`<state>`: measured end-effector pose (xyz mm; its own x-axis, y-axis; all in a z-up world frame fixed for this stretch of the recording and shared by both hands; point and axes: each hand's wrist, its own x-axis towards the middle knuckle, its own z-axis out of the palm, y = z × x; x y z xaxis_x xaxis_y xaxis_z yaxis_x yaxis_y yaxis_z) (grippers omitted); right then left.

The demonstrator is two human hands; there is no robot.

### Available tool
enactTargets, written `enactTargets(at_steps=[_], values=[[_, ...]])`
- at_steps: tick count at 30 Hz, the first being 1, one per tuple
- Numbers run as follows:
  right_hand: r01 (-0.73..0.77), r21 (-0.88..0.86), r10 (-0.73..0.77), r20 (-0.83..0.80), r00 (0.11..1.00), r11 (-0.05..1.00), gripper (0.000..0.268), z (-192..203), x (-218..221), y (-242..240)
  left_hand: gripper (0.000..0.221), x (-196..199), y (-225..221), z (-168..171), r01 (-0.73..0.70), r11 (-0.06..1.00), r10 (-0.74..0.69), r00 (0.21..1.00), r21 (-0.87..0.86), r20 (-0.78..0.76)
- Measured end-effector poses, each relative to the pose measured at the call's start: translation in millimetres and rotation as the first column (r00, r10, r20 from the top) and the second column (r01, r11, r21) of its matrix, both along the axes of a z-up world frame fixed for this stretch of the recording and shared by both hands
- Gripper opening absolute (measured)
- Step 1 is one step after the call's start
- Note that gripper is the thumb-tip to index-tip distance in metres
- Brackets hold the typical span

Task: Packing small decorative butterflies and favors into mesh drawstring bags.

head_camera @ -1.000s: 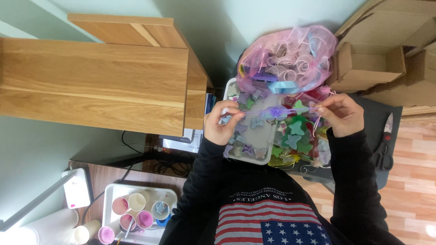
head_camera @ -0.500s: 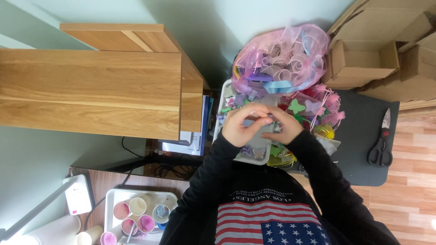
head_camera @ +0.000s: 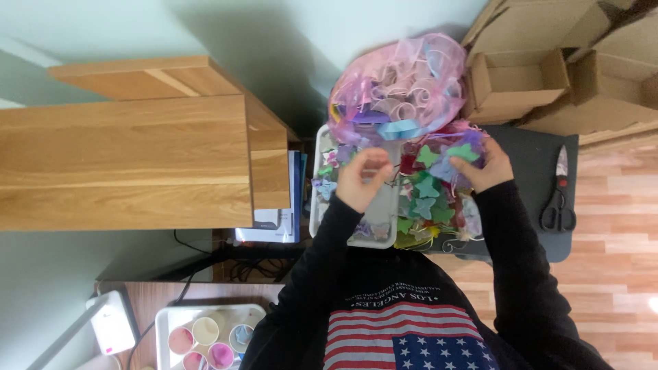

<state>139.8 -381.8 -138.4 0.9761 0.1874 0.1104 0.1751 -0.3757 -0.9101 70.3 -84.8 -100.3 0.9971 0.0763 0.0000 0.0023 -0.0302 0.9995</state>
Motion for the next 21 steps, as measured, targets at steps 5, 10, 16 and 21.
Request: enactTargets(at_steps=[5, 10, 16, 21], values=[[0.262, 0.103, -0.227, -0.267, 0.937, 0.960, 0.052, -51.6, 3.3, -10.2, 0.029, 2.9, -33.4, -46.5, 0.138, 0.989, -0.133, 0.986, 0.051, -0.102], [0.472, 0.435, -0.194, -0.544, 0.816, 0.767, 0.068, -42.7, 0.9, 20.1, 0.037, 10.6, -64.0, -88.8, 0.134, 0.987, -0.127, 0.989, 0.094, -0.077], [0.374, 0.064, -0.334, -0.329, 0.883, 0.925, 0.045, -79.4, -0.6, 5.0, 0.053, 18.6, -78.9, -88.2, 0.153, 0.928, -0.168, 0.986, 0.339, 0.015], [0.332, -0.419, -0.265, 0.210, 0.941, 0.845, 0.042, -61.1, -3.4, 1.4, 0.054, 20.6, -78.5, -82.0, 0.177, 0.914, -0.187, 0.982, 0.366, -0.008]])
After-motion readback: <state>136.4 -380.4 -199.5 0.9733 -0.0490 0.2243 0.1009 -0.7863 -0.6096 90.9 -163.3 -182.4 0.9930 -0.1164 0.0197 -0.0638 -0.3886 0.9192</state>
